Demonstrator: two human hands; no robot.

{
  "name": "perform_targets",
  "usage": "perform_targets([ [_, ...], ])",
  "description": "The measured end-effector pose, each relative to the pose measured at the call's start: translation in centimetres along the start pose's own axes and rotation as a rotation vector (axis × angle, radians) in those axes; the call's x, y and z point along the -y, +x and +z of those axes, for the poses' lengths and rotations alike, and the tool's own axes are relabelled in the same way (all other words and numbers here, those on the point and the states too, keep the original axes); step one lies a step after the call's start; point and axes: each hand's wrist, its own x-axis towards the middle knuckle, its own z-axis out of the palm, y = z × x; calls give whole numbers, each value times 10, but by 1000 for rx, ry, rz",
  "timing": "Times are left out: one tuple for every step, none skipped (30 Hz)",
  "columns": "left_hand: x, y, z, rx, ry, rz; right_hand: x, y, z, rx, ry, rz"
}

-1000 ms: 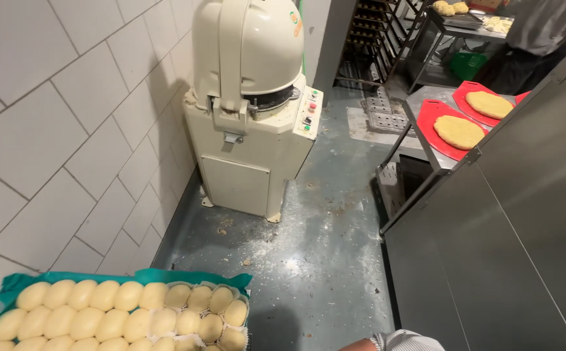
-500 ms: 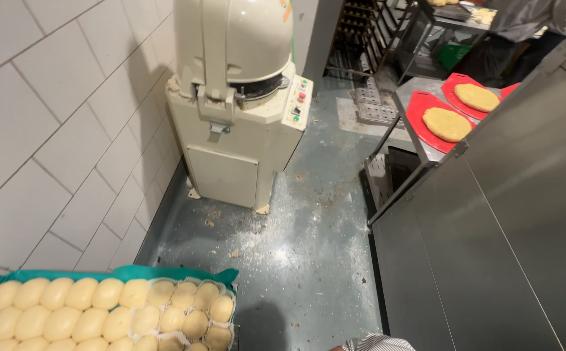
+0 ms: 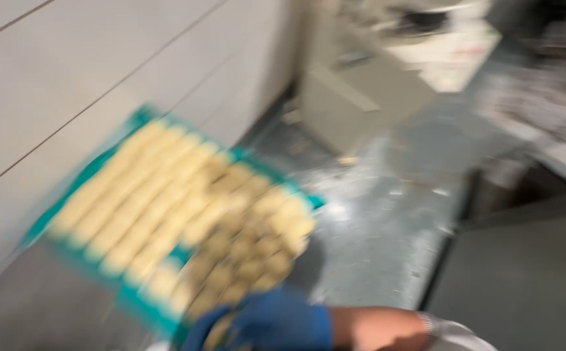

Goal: Filling dough with green paste, sealing them into buns, and placing them in paper cups on a tray.

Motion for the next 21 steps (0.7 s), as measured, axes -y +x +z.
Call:
perform_targets([
  [-68,5,43,-116,3,-15,10,8,-8,86,54,-33],
  [-141,1,87,-232,6,-31,23,15,-13,172,108,-66],
  [-158,-4,98,-320,1,-54,27,15,-12,245,160,-82],
  [-173,-5,109,-345,-32,-42,28,16,-13,220,226,-4],
  [-187,2,116,-339,-66,-15,27,16,-17,173,265,81],
  [-187,-7,119,-397,-72,-22,34,12,-15,226,289,71],
  [-188,-6,119,-390,-87,-18,38,14,-17,198,232,49],
  [-190,-2,120,-384,-101,-14,40,16,-21,168,177,26],
  [-196,-6,120,-395,-105,-18,38,14,-23,180,181,28],
  [-203,-8,121,-372,-47,-38,35,13,-26,218,87,-72],
  [-208,-9,123,-337,11,-59,31,9,-30,247,-11,-167],
  [-215,-10,121,-337,7,-63,33,14,-31,250,-11,-162],
  [-223,-10,119,-264,84,-128,35,17,-32,316,-44,-306],
  [-230,-10,118,-190,162,-192,37,21,-34,382,-76,-449],
  [-225,-10,112,-181,155,-198,46,26,-38,383,-78,-436],
  [-221,-11,106,-67,83,-199,56,30,-41,439,-20,-363],
  [-216,-12,99,34,14,-195,64,38,-43,501,41,-301],
  [-217,-14,98,29,8,-196,63,36,-44,508,42,-300],
  [-218,-16,95,55,-125,-178,63,36,-43,490,74,-170],
  [-220,-18,92,80,-258,-161,63,36,-43,472,106,-40],
  [-211,-22,93,82,-256,-162,59,30,-38,469,107,-40],
])
